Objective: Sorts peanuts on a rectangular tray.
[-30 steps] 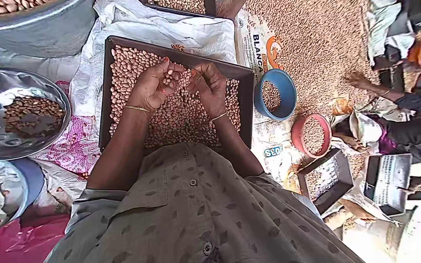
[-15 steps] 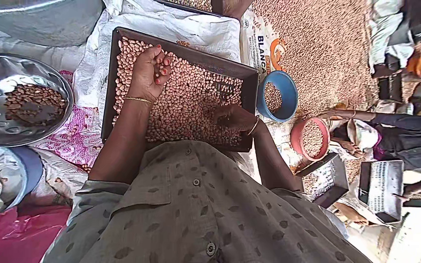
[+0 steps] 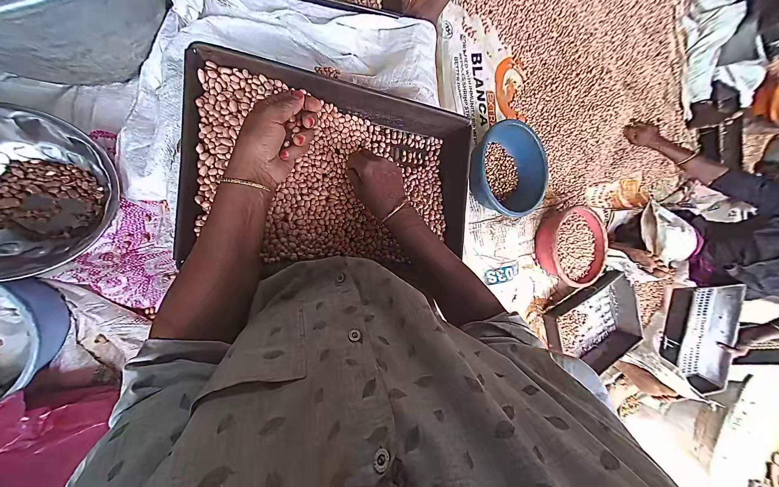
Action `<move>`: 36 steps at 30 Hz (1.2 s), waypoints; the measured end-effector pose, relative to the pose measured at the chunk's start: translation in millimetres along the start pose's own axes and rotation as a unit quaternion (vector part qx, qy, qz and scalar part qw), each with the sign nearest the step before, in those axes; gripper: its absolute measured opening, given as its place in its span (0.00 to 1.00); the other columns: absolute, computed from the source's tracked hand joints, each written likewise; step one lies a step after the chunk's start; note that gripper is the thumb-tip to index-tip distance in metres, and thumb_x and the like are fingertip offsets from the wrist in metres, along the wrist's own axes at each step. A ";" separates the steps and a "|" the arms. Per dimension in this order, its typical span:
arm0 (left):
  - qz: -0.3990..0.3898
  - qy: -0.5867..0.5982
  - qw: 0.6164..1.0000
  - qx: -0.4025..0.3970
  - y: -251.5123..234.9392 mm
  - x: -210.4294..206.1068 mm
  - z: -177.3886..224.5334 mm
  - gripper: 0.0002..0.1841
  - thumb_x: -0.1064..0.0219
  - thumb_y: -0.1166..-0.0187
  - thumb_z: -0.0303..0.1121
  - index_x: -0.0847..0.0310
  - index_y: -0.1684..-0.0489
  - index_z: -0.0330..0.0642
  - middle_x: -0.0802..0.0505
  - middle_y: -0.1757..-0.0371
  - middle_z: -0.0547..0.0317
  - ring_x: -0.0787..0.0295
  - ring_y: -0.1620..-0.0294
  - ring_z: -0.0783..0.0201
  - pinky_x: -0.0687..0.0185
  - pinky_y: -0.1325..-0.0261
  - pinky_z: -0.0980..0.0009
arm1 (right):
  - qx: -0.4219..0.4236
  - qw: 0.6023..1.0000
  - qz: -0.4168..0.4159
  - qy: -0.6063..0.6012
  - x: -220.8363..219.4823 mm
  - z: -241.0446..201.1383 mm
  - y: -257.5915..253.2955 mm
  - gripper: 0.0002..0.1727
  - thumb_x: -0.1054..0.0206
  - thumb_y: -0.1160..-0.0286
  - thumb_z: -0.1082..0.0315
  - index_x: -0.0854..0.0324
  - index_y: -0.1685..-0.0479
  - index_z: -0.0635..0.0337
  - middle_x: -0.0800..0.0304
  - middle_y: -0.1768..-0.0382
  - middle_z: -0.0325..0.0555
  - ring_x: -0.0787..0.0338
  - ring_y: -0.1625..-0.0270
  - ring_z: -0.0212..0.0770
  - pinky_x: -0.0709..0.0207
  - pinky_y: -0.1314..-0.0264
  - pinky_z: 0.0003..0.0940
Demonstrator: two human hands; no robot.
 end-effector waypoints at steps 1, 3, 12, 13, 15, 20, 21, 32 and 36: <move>-0.005 -0.013 1.000 0.000 -0.5 -0.1 -0.3 0.18 0.56 0.05 0.36 0.19 0.58 0.46 0.16 0.74 0.71 0.34 0.88 0.81 0.43 0.87 0.88 | 0.006 1.000 0.008 0.004 -1.3 1.8 -0.2 0.11 0.40 0.19 0.69 0.12 0.51 0.63 0.08 0.48 0.57 0.05 0.54 0.58 0.15 0.59 0.56; -0.017 -0.041 0.999 -0.002 -1.1 0.1 -1.8 0.20 0.56 0.05 0.38 0.17 0.58 0.46 0.16 0.75 0.71 0.36 0.89 0.81 0.45 0.88 0.87 | 0.007 1.000 0.020 -0.010 -2.4 6.6 -2.3 0.11 0.38 0.23 0.68 0.12 0.52 0.62 0.08 0.47 0.55 0.05 0.55 0.57 0.16 0.60 0.57; -0.072 -0.127 0.984 0.103 4.0 -11.9 -11.4 0.27 0.60 0.05 0.54 0.18 0.56 0.48 0.10 0.71 0.66 0.29 0.84 0.78 0.42 0.84 0.84 | 0.061 0.855 0.189 -0.479 32.0 -2.0 4.1 0.15 0.38 0.18 0.74 0.23 0.39 0.75 0.10 0.65 0.49 0.11 0.74 0.36 0.10 0.69 0.34; -0.072 -0.089 0.989 0.091 3.8 -11.2 -10.3 0.24 0.59 0.05 0.49 0.18 0.58 0.47 0.13 0.73 0.67 0.31 0.86 0.78 0.42 0.85 0.85 | 0.049 0.841 0.206 -0.498 28.1 -9.0 4.5 0.13 0.39 0.18 0.74 0.23 0.42 0.74 0.11 0.68 0.47 0.12 0.76 0.35 0.12 0.72 0.33; -0.061 -0.015 0.997 0.052 1.6 -7.0 -9.0 0.20 0.56 0.05 0.39 0.18 0.62 0.47 0.17 0.76 0.71 0.34 0.86 0.81 0.42 0.86 0.87 | 0.067 0.846 0.197 -0.491 15.6 -21.4 9.2 0.09 0.38 0.19 0.75 0.21 0.49 0.75 0.12 0.68 0.49 0.12 0.73 0.35 0.14 0.70 0.32; -0.022 0.082 0.996 -0.018 -5.1 5.7 -2.2 0.19 0.61 0.05 0.37 0.24 0.64 0.52 0.24 0.80 0.76 0.38 0.89 0.83 0.46 0.88 0.90 | 0.244 0.962 0.042 -0.117 -30.9 -46.2 22.0 0.20 0.34 0.20 0.64 0.15 0.32 0.60 0.18 0.24 0.55 0.25 0.17 0.59 0.36 0.16 0.59; -0.019 0.098 0.995 -0.023 -6.2 5.9 -3.0 0.20 0.62 0.05 0.37 0.26 0.67 0.53 0.24 0.80 0.75 0.38 0.88 0.83 0.47 0.88 0.89 | 0.262 0.962 0.057 -0.056 -39.7 -41.8 21.8 0.19 0.36 0.19 0.64 0.15 0.32 0.57 0.20 0.21 0.55 0.28 0.15 0.60 0.40 0.15 0.62; 0.005 0.154 0.987 -0.054 -4.9 3.3 3.7 0.25 0.65 0.03 0.42 0.36 0.79 0.55 0.29 0.85 0.73 0.42 0.91 0.80 0.49 0.89 0.87 | -0.087 0.976 0.201 0.000 15.4 75.8 15.3 0.17 0.42 0.27 0.79 0.12 0.43 0.65 0.15 0.32 0.64 0.17 0.29 0.65 0.30 0.29 0.63; -0.004 0.158 0.986 -0.061 -5.6 3.6 2.6 0.22 0.65 0.03 0.41 0.32 0.71 0.53 0.29 0.84 0.73 0.43 0.91 0.81 0.49 0.90 0.87 | 0.005 0.963 0.203 -0.178 34.3 50.3 15.9 0.14 0.39 0.28 0.78 0.13 0.47 0.69 0.09 0.44 0.61 0.08 0.43 0.53 0.15 0.38 0.46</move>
Point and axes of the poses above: each hand's wrist, its own y-axis away from the middle knuckle, its own x-axis out of the back of the hand, z = x × y, the point moved 1 cm from there along -y, towards the middle knuckle
